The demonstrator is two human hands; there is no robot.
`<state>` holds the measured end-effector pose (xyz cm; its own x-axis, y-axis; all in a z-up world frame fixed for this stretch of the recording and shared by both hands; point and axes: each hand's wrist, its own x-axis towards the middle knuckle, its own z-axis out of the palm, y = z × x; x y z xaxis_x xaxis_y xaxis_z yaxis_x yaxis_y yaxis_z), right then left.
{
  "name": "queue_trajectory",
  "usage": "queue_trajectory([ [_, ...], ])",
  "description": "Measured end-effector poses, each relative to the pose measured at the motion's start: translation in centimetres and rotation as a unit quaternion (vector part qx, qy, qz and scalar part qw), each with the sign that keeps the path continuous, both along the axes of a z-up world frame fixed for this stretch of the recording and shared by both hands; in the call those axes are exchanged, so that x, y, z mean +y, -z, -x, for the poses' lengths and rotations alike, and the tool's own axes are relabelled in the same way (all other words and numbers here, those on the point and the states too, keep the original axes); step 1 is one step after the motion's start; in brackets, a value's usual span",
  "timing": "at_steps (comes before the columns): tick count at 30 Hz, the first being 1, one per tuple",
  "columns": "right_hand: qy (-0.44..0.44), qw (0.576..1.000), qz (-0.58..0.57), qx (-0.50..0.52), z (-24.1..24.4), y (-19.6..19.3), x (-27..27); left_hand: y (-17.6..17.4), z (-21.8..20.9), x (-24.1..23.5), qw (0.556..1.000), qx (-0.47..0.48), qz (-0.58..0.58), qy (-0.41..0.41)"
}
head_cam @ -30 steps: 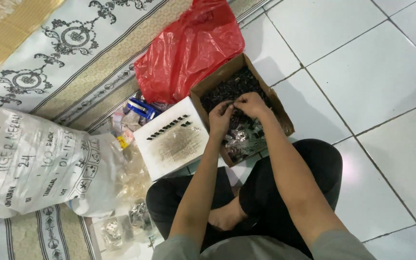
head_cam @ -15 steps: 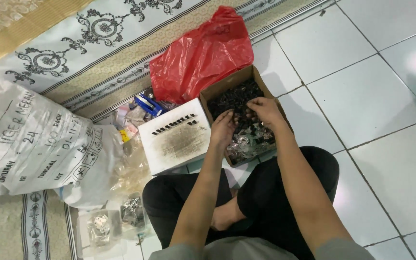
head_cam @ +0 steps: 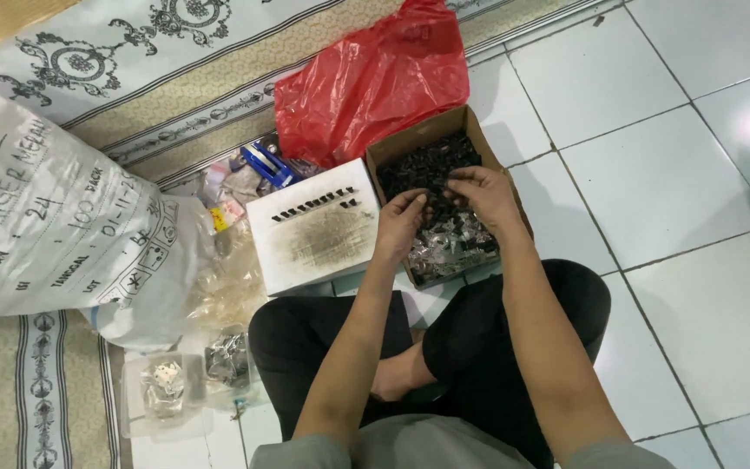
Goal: Picking small black metal components from a cardboard box and inserting them into specific slots on a white template for packaging.
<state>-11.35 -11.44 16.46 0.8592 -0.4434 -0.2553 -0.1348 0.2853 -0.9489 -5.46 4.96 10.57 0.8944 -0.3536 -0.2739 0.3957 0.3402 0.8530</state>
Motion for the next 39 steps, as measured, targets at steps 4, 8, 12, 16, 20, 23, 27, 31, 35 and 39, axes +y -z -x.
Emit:
queue_trajectory([
  [4, -0.006, 1.000, -0.004, -0.012, -0.2, -0.3, 0.3, -0.8, -0.1, 0.1, 1.000, -0.021, 0.008, 0.000],
  [8, -0.023, 0.999, 0.043, 0.003, -0.2, -0.1, 0.9, -2.0, 0.0, 0.5, 0.999, -0.029, -0.038, -0.010],
  [12, -0.039, 0.994, 0.102, -0.006, -0.7, 1.0, 1.1, -1.5, -0.2, 0.3, 0.998, -0.033, -0.049, -0.012],
  [16, -0.040, 0.992, 0.123, -0.008, -0.6, 0.5, 1.1, -3.0, 0.0, 0.5, 0.997, -0.040, -0.067, -0.013],
  [20, -0.070, 0.978, 0.194, 0.014, -0.2, -2.2, 1.7, -4.5, -0.1, 1.1, 0.985, -0.096, -0.139, 0.020],
  [23, -0.090, 0.971, 0.220, 0.014, 0.1, -2.1, 2.0, -3.5, -0.5, 1.5, 0.974, -0.133, -0.178, 0.051],
  [27, -0.094, 0.970, 0.222, 0.012, -0.1, -1.6, 2.1, -3.7, -0.6, 1.7, 0.969, -0.154, -0.183, 0.067],
  [31, -0.052, 0.995, 0.086, 0.008, -0.6, -0.3, 2.4, -5.8, -0.2, 1.9, 0.979, -0.134, -0.151, 0.039],
  [35, -0.034, 0.998, 0.044, 0.010, -1.0, 1.0, 2.6, -4.4, -0.5, 1.3, 0.981, -0.129, -0.143, 0.021],
  [39, -0.043, 0.998, 0.053, 0.003, -1.1, 0.8, 2.9, -4.3, -0.4, 1.4, 0.979, -0.137, -0.149, 0.020],
])
